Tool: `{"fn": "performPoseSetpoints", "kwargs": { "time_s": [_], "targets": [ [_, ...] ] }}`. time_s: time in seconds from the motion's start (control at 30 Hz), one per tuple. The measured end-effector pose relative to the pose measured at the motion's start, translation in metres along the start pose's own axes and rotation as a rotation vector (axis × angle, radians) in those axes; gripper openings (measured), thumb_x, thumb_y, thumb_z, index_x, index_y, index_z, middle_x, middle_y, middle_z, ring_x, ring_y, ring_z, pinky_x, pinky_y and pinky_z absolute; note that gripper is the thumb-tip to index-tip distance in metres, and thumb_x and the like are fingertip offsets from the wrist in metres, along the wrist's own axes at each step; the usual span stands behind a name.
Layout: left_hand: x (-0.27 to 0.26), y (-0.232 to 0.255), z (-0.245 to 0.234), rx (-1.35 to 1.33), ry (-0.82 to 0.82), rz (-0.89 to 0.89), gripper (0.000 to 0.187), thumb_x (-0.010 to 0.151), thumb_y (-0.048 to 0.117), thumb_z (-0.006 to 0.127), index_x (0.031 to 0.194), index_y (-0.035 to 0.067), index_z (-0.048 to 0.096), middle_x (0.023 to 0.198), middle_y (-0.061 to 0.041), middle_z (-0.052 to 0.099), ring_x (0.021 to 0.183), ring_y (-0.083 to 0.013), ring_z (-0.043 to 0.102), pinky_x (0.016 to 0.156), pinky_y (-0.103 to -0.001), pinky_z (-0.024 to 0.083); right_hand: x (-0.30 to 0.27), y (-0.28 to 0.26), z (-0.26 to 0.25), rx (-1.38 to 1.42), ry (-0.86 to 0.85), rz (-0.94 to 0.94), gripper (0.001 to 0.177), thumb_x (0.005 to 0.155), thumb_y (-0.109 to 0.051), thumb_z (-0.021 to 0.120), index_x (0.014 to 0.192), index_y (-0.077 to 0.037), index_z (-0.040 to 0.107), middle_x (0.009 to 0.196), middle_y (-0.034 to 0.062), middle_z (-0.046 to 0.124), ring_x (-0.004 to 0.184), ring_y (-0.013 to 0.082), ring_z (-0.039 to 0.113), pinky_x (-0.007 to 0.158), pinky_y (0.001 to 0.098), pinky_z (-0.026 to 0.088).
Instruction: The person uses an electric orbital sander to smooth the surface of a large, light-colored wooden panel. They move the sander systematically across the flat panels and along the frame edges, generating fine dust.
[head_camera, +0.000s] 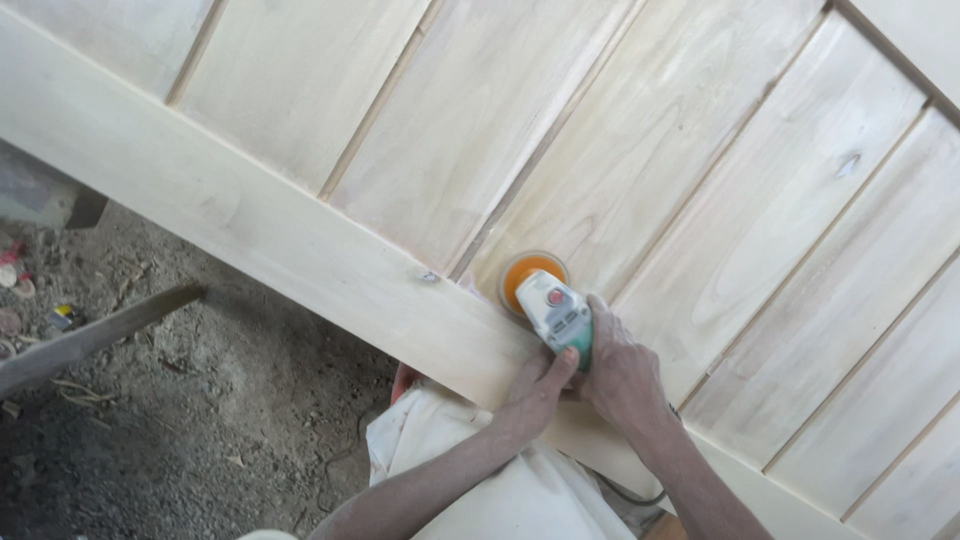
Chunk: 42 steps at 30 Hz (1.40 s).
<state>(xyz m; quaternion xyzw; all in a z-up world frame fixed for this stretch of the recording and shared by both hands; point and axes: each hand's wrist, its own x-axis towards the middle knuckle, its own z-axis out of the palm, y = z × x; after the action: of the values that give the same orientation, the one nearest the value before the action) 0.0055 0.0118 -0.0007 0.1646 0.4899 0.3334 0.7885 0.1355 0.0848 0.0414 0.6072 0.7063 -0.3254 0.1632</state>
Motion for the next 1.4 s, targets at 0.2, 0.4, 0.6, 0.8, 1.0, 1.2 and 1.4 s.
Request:
{"fn": "performPoseSetpoints", "kwargs": {
  "time_s": [0.2, 0.4, 0.6, 0.8, 1.0, 1.2, 1.4],
  "targets": [
    [0.003, -0.024, 0.008, -0.005, -0.144, -0.130, 0.077, 0.097, 0.053, 0.057, 0.148, -0.003, 0.042, 0.137, -0.017, 0.060, 0.123, -0.0230, 0.061, 0.101, -0.036, 0.053, -0.028, 0.020, 0.014, 0.090, -0.013, 0.181, 0.121, 0.053, -0.032, 0.096, 0.152, -0.006, 0.030, 0.125, 0.0205, 0.066, 0.106, 0.0370, 0.070, 0.086, 0.0460, 0.059],
    [0.003, -0.033, 0.023, 0.064, -0.257, -0.201, 0.078, 0.096, 0.058, 0.057, 0.140, -0.007, 0.054, 0.122, -0.020, 0.067, 0.107, -0.0262, 0.066, 0.089, -0.037, 0.055, -0.047, 0.040, 0.026, 0.071, -0.055, 0.341, 0.118, 0.061, -0.034, 0.091, 0.155, -0.012, 0.024, 0.110, 0.0222, 0.071, 0.093, 0.0412, 0.074, 0.080, 0.0492, 0.060],
    [0.004, -0.028, 0.021, 0.144, -0.270, -0.221, 0.083, 0.096, 0.061, 0.057, 0.145, -0.005, 0.047, 0.126, -0.019, 0.065, 0.110, -0.0240, 0.066, 0.092, -0.036, 0.056, -0.049, 0.043, 0.029, 0.091, -0.013, 0.339, 0.111, 0.067, -0.034, 0.086, 0.154, -0.010, 0.022, 0.095, 0.0236, 0.074, 0.084, 0.0444, 0.074, 0.075, 0.0514, 0.061],
    [0.044, -0.017, 0.033, -0.048, -0.161, -0.075, 0.083, 0.094, 0.052, 0.064, 0.151, -0.001, 0.038, 0.137, -0.014, 0.058, 0.117, -0.0190, 0.059, 0.095, -0.034, 0.052, -0.017, 0.043, -0.002, 0.120, 0.012, 0.310, 0.117, 0.061, -0.034, 0.090, 0.154, -0.014, 0.022, 0.086, 0.0255, 0.075, 0.083, 0.0462, 0.073, 0.077, 0.0525, 0.059],
    [0.102, 0.018, 0.064, -0.098, -0.125, -0.068, 0.083, 0.092, 0.056, 0.063, 0.148, -0.003, 0.044, 0.132, -0.018, 0.059, 0.114, -0.0243, 0.061, 0.094, -0.039, 0.053, 0.032, 0.060, -0.046, 0.104, 0.149, 0.311, 0.107, 0.071, -0.039, 0.088, 0.151, -0.008, 0.024, 0.089, 0.0287, 0.073, 0.084, 0.0480, 0.073, 0.074, 0.0538, 0.059],
    [0.080, 0.023, 0.054, 0.009, -0.067, -0.050, 0.087, 0.091, 0.062, 0.059, 0.151, 0.002, 0.041, 0.139, -0.014, 0.058, 0.122, -0.0224, 0.058, 0.101, -0.037, 0.049, 0.026, 0.054, -0.035, 0.046, 0.079, 0.276, 0.110, 0.072, -0.038, 0.085, 0.153, -0.008, 0.018, 0.081, 0.0262, 0.072, 0.079, 0.0473, 0.072, 0.069, 0.0531, 0.059],
    [0.023, 0.013, 0.011, 0.104, -0.204, -0.248, 0.086, 0.090, 0.061, 0.055, 0.153, 0.005, 0.037, 0.143, -0.013, 0.055, 0.123, -0.0257, 0.058, 0.097, -0.041, 0.052, -0.012, 0.037, 0.007, 0.008, -0.050, 0.172, 0.109, 0.071, -0.030, 0.083, 0.155, -0.004, 0.018, 0.107, 0.0251, 0.069, 0.092, 0.0416, 0.071, 0.076, 0.0491, 0.059]
  ]
}}
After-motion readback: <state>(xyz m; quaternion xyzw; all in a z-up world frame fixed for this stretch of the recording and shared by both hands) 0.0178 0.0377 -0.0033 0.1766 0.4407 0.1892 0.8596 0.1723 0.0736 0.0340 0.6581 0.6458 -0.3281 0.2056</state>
